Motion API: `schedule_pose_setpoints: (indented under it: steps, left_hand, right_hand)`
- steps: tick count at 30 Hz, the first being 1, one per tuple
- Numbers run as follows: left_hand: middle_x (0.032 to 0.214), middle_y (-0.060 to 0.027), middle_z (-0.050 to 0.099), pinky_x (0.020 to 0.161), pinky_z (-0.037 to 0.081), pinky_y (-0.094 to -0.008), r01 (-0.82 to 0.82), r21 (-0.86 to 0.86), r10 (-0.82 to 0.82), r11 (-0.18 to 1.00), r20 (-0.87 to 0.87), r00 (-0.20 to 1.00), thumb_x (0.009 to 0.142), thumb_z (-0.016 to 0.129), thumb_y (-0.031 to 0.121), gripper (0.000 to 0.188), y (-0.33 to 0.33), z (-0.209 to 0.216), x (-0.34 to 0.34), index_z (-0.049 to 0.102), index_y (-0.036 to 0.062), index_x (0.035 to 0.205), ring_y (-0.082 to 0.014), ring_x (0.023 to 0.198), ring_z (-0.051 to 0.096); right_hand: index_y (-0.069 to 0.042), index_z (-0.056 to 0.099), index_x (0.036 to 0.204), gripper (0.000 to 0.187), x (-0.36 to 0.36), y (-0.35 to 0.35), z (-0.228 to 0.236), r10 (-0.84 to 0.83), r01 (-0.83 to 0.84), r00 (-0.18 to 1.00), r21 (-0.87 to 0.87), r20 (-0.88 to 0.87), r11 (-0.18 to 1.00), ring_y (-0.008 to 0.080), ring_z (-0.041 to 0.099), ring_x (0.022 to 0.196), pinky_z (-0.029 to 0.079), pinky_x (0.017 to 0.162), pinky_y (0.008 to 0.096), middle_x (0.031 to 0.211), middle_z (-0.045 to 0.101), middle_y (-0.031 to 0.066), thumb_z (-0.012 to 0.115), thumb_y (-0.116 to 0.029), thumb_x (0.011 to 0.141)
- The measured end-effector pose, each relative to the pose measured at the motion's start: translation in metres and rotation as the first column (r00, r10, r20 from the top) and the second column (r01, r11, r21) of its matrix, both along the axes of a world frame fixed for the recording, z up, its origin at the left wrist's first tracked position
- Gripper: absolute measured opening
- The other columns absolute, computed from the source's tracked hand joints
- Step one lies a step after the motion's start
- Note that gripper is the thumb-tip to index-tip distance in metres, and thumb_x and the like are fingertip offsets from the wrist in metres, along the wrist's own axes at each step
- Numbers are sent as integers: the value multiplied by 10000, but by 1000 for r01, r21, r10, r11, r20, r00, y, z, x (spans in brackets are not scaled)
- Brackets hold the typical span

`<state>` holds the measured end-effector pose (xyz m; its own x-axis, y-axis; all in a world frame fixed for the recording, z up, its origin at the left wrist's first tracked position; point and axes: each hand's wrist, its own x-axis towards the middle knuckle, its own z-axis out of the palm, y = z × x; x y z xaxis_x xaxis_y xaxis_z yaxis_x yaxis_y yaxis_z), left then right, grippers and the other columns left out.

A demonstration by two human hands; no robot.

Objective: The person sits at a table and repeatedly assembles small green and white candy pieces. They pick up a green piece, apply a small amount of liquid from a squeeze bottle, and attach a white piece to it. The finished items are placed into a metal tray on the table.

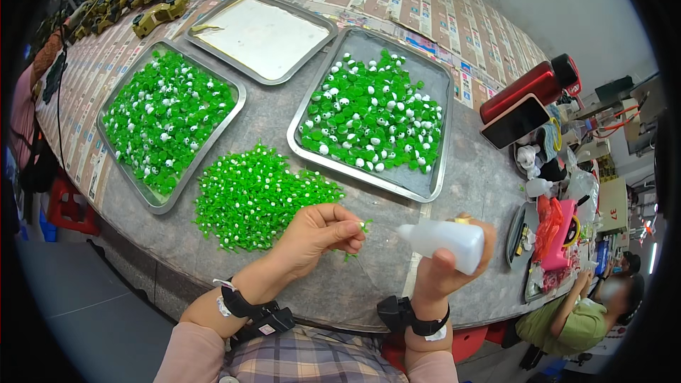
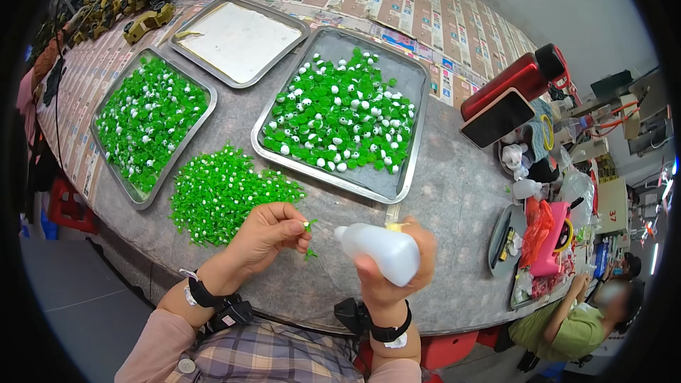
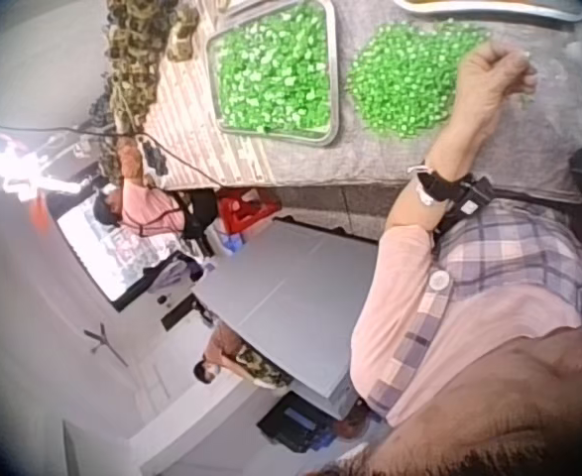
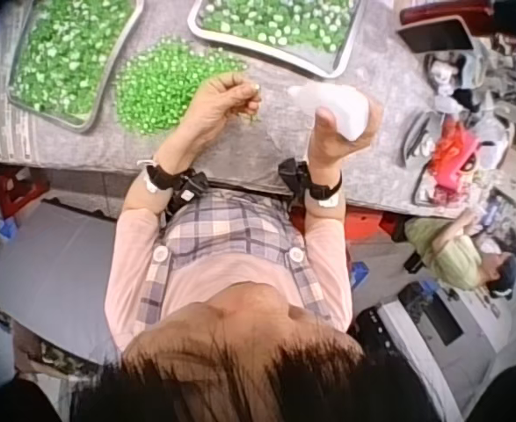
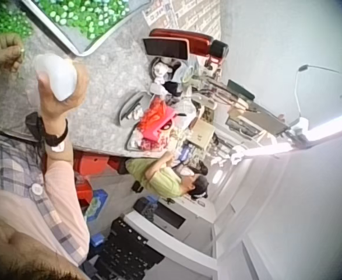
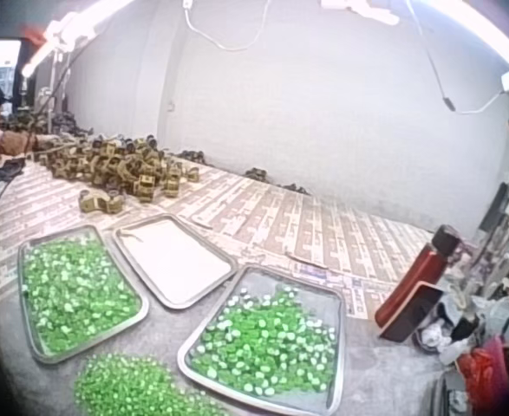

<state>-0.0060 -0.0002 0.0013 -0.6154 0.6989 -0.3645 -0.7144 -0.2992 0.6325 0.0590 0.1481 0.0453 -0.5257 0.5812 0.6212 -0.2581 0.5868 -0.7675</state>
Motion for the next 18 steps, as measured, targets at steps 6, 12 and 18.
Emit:
schedule_pose_setpoints:
  steps: [6, 12, 18]
  left_hand:
    - [764, -45, 589, 638, 444, -199, -161, -51, 133, 986, -350, 927, 755, 566, 53, 101, 1, -4, 5, 566, 2, 843, -88, 700, 555]
    - [772, -36, 587, 633, 435, -185, -193, -47, 161, 980, -386, 908, 750, 568, 39, 103, 2, 0, 5, 569, 11, 850, -78, 716, 549]
    - [782, -34, 587, 620, 433, -181, -186, -47, 153, 981, -390, 908, 750, 568, 38, 107, 1, -2, 6, 569, 13, 854, -77, 715, 549]
  right_hand:
    - [-27, 393, 780, 595, 3, 1, 6, 52, -51, 999, -81, 11, 995, 134, 415, 580, 364, 573, 250, 665, 337, 29, 568, -577, 637]
    - [-25, 460, 836, 553, 5, 10, -6, 142, -141, 990, 14, -27, 990, 148, 456, 579, 368, 542, 266, 729, 433, 34, 697, -456, 582]
    - [-13, 458, 857, 546, 5, 7, -5, 183, -184, 982, 10, 44, 983, 161, 464, 623, 377, 566, 260, 753, 447, 53, 682, -443, 607]
